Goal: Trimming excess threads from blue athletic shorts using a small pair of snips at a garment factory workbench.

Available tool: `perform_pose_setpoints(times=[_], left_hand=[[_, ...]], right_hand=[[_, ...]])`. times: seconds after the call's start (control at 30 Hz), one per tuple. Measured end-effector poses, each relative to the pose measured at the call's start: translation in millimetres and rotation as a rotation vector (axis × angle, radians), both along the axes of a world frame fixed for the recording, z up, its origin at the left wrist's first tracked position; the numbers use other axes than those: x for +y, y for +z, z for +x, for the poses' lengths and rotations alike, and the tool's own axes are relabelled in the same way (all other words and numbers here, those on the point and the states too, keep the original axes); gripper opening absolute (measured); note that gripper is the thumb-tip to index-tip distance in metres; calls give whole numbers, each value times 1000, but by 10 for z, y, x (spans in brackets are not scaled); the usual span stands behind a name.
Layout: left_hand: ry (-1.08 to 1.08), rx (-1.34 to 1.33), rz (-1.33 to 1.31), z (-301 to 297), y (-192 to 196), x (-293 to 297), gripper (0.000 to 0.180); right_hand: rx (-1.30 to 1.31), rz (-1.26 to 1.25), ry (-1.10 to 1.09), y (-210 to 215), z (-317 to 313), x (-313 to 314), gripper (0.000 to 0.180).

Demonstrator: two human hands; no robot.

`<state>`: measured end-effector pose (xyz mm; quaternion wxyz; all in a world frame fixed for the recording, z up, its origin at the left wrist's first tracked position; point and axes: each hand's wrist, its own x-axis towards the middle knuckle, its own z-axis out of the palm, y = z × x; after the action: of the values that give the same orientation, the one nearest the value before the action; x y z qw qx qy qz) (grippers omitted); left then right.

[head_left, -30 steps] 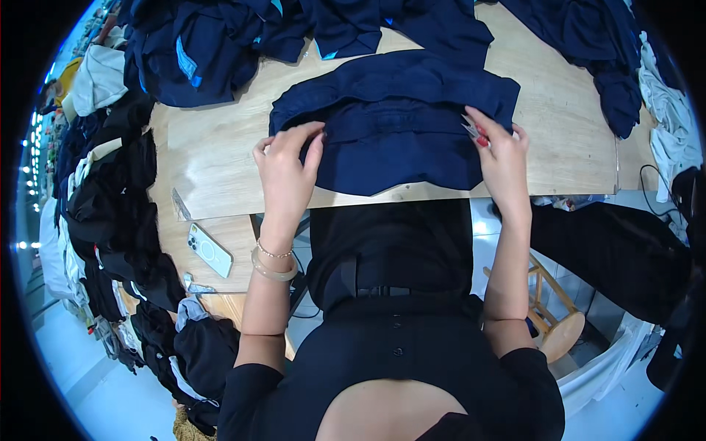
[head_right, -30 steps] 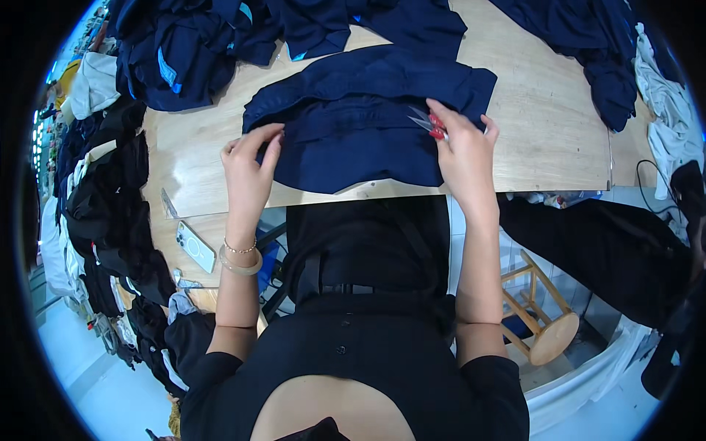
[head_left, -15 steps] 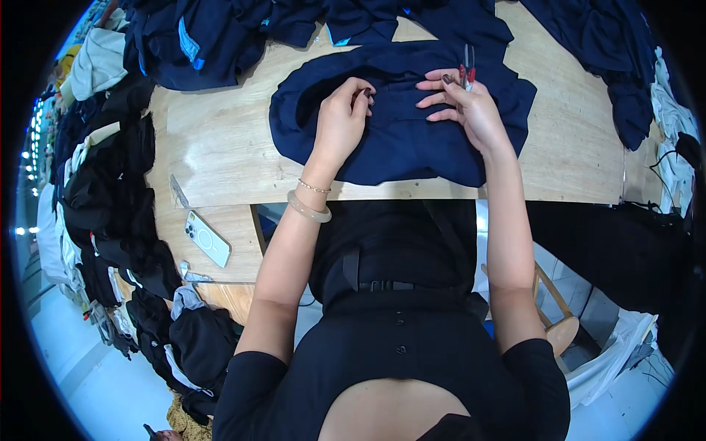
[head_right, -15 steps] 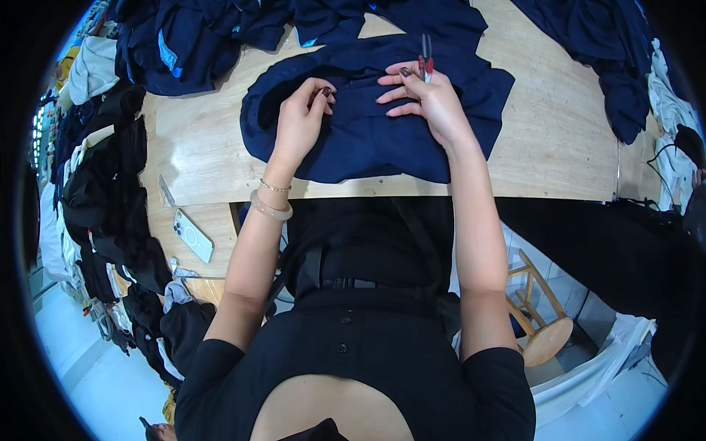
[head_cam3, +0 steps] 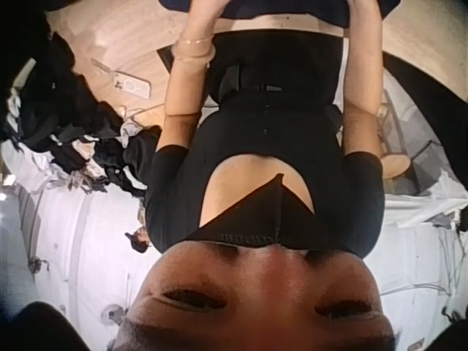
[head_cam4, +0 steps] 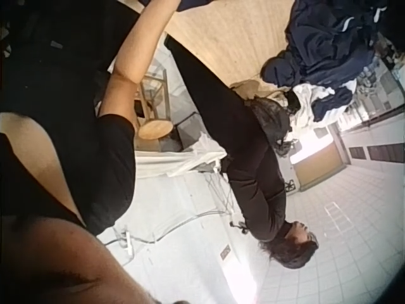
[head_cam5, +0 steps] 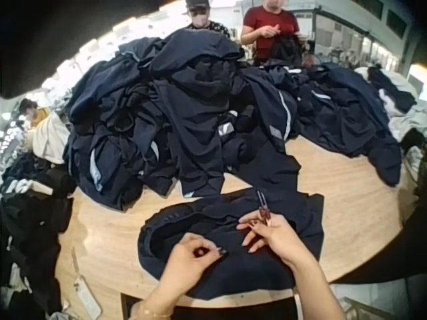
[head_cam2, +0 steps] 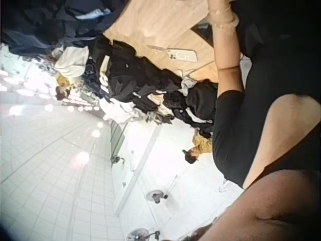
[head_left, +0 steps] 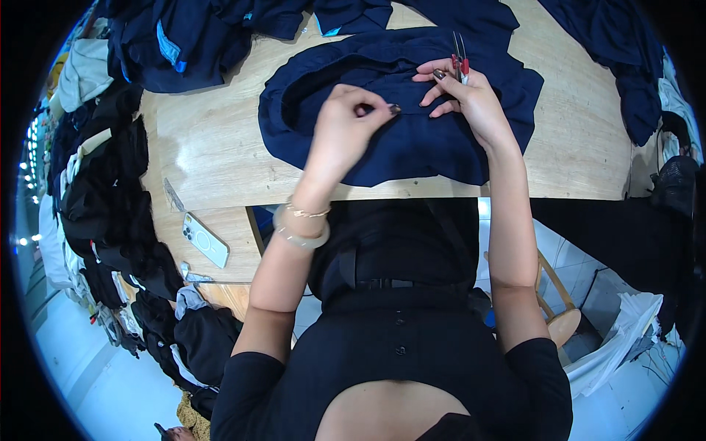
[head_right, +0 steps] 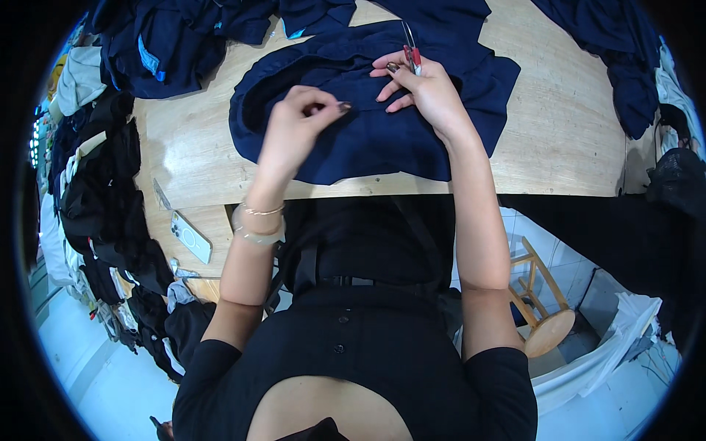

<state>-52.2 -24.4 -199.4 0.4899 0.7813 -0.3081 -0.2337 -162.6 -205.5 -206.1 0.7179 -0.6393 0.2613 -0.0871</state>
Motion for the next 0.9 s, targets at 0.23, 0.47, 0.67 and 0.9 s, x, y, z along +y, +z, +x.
perform_pose_setpoints(times=[0.23, 0.47, 0.67, 0.9], left_hand=[[152, -419, 147, -232, 116, -127, 17], [181, -319, 184, -292, -154, -307, 9], [-45, 597, -19, 226, 92, -55, 10], [3, 716, -49, 671, 456, 579, 14]], right_hand=[[9, 0, 4, -1, 13, 12, 27], [-10, 15, -15, -22, 13, 32, 26], [-13, 2, -15, -24, 1, 21, 27], [2, 0, -2, -20, 14, 3, 27]])
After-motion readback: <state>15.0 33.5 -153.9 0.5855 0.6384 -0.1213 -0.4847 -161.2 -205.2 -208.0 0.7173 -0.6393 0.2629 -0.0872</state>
